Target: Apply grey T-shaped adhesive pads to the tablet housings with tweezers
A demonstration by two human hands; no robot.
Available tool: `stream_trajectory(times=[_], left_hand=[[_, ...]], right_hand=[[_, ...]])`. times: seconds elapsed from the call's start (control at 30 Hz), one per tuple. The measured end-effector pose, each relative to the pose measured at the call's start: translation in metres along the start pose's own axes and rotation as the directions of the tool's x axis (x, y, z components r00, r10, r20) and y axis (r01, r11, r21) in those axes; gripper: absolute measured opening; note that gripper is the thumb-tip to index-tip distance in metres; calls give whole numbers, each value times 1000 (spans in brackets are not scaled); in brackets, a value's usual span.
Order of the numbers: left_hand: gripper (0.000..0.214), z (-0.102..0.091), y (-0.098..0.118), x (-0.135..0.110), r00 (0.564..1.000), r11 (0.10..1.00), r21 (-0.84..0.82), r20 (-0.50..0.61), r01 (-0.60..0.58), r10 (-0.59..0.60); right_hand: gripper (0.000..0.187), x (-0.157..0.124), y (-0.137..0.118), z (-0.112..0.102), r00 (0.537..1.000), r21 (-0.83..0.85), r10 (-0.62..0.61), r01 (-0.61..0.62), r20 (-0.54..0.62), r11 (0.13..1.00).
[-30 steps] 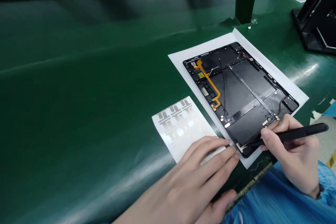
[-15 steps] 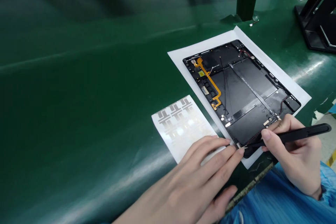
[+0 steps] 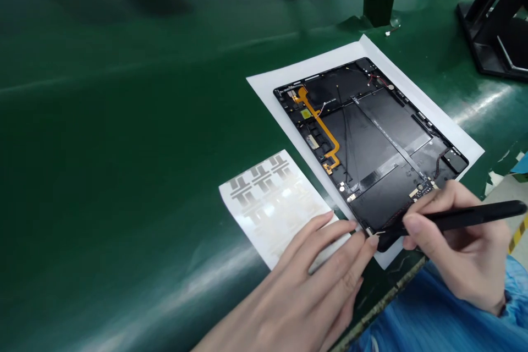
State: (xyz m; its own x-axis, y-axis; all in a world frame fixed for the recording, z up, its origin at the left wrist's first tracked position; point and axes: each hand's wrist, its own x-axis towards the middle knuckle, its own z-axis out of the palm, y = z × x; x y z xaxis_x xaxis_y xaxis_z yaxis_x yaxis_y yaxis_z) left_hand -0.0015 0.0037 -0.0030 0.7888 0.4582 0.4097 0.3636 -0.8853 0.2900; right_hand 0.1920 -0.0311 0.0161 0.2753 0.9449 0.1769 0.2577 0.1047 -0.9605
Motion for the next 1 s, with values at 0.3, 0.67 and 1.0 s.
stream_trajectory(times=[0.3, 0.67, 1.0], left_hand=[[29, 3, 0, -5, 999, 1000, 11, 27, -24, 23], [29, -2, -3, 7, 1000, 1000, -17, -4, -15, 15], [37, 0, -2, 1, 988, 987, 60, -52, 147, -144]], right_hand=[[21, 2, -2, 5, 994, -35, 40, -36, 97, 999], [22, 4, 0, 2, 988, -43, 10, -3, 154, 999], [32, 6, 3, 1, 988, -24, 110, -108, 110, 994]])
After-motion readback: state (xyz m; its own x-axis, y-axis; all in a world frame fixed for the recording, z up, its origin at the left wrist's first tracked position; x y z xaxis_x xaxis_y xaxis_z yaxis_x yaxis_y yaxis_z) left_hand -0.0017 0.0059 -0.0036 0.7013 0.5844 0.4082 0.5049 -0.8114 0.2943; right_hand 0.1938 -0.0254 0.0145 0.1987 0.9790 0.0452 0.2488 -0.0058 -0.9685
